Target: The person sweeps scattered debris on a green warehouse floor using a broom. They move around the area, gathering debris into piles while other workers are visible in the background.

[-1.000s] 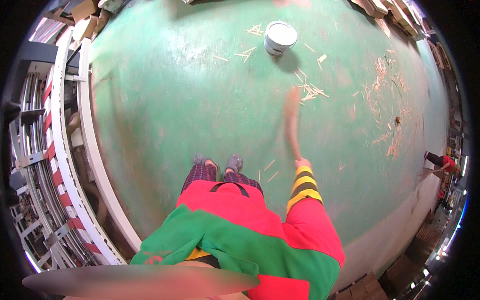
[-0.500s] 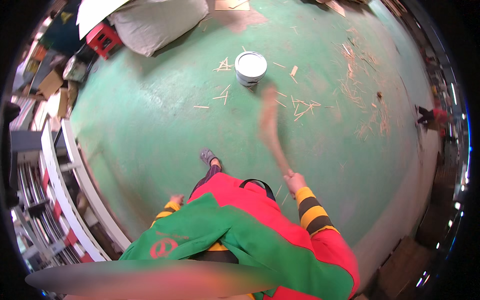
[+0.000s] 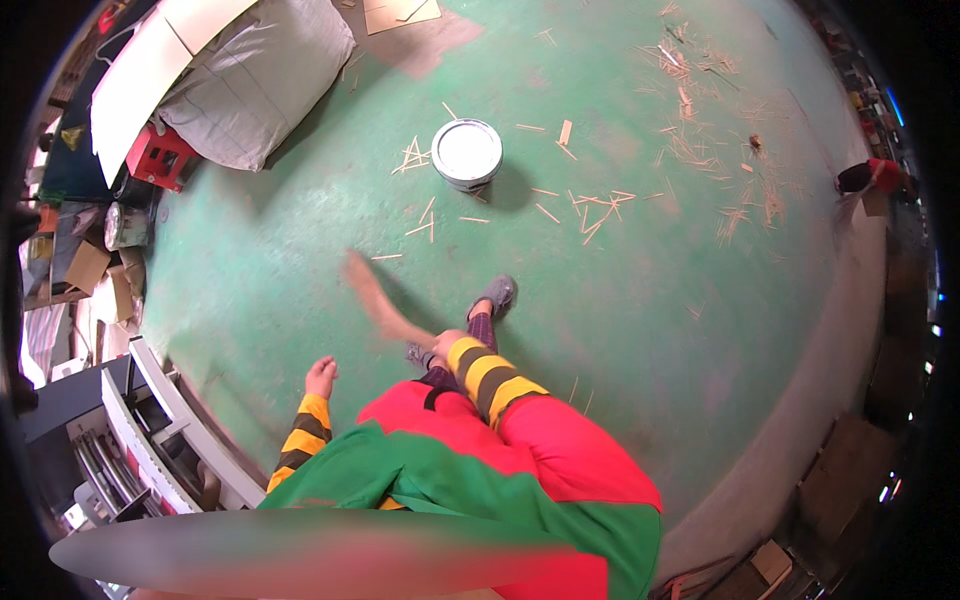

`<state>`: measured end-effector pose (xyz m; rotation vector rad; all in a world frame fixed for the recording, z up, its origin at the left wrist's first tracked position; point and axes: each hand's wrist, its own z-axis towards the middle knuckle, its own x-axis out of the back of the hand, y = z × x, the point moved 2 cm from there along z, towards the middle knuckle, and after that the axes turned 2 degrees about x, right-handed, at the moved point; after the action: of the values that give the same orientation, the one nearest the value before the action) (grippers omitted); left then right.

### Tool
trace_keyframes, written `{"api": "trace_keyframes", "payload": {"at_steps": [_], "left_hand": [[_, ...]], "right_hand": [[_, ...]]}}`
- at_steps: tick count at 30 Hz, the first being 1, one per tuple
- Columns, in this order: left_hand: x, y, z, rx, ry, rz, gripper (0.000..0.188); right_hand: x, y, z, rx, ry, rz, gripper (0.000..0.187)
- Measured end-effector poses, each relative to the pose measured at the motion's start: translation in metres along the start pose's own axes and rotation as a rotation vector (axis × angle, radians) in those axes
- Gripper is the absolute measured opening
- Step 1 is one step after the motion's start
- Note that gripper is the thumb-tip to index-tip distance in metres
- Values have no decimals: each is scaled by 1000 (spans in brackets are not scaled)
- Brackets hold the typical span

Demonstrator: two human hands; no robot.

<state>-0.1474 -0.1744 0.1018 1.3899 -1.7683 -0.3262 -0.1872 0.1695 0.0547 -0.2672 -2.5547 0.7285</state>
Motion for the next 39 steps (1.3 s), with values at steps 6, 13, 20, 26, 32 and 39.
{"api": "trace_keyframes", "payload": {"at_steps": [6, 13, 20, 26, 32, 39], "left_hand": [[-12, -58, -72, 345, -246, 511, 33], [-93, 36, -7, 103, -217, 529, 33], [-201, 209, 68, -190, -263, 148, 37], [-232, 223, 88, -199, -409, 727, 40], [-226, 256, 121, -249, -449, 742, 39], [-271, 285, 131, -227, -598, 978, 37]], "right_hand": [[87, 194, -125, -489, 159, 330, 45], [162, 264, -274, -780, 288, 703, 45], [104, 230, -303, -574, 557, 460, 50], [110, 228, -256, -434, 347, 365, 44], [75, 255, -233, -714, 405, 602, 41], [-13, 207, -264, -951, 718, 964, 54]]}}
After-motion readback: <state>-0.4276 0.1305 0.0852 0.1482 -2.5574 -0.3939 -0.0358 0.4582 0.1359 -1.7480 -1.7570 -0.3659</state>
